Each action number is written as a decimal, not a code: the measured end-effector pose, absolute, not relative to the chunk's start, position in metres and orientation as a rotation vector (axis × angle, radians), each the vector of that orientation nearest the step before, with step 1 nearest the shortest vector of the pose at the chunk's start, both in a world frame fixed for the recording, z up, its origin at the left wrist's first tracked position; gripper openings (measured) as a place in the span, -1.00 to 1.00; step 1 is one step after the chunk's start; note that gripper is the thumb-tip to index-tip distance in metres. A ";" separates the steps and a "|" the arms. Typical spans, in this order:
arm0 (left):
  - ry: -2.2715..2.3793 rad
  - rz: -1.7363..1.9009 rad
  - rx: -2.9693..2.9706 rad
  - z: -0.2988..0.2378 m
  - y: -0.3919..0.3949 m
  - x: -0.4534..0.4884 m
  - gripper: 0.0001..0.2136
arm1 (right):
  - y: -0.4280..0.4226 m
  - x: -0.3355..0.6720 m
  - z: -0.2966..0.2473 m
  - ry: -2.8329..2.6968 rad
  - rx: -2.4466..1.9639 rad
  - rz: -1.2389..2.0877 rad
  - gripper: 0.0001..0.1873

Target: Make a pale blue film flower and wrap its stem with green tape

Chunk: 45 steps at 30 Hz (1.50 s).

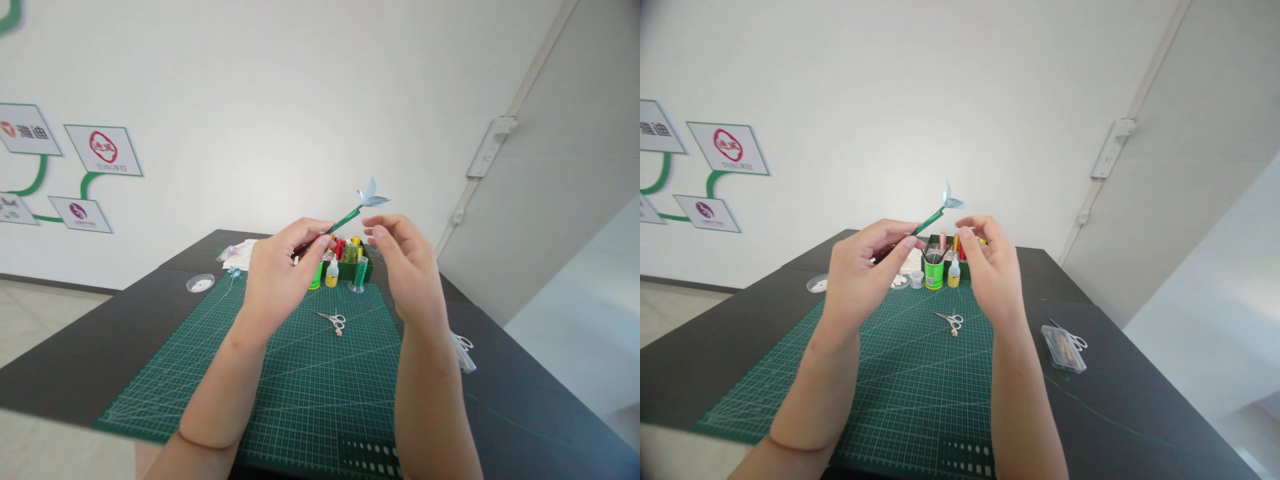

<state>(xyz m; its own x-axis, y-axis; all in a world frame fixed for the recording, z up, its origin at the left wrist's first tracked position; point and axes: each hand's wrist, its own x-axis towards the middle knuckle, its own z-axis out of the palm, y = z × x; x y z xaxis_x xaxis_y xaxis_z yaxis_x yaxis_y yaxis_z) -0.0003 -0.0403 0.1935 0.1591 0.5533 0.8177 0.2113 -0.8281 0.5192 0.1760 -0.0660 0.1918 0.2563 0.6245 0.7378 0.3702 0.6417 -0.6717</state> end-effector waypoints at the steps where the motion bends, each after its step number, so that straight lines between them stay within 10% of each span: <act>1: 0.728 1.712 2.157 0.194 -0.041 0.000 -0.84 | -0.068 0.172 0.192 -1.383 -0.900 0.301 -0.86; 9: 0.661 1.657 2.168 0.192 -0.044 0.007 -0.81 | -0.070 0.152 0.192 -1.411 -0.719 0.679 -0.89; 45: 0.491 1.560 1.923 0.193 -0.044 0.010 -0.82 | -0.077 0.153 0.193 -1.586 -0.925 0.547 -0.74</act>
<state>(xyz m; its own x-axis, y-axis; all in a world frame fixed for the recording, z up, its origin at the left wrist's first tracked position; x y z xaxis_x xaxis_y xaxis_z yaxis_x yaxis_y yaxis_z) 0.0104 -0.0444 0.1934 0.2380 0.6270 0.7418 -0.0886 -0.7465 0.6594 0.1530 -0.0774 0.1931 -0.0261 0.8035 0.5947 0.2663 0.5790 -0.7706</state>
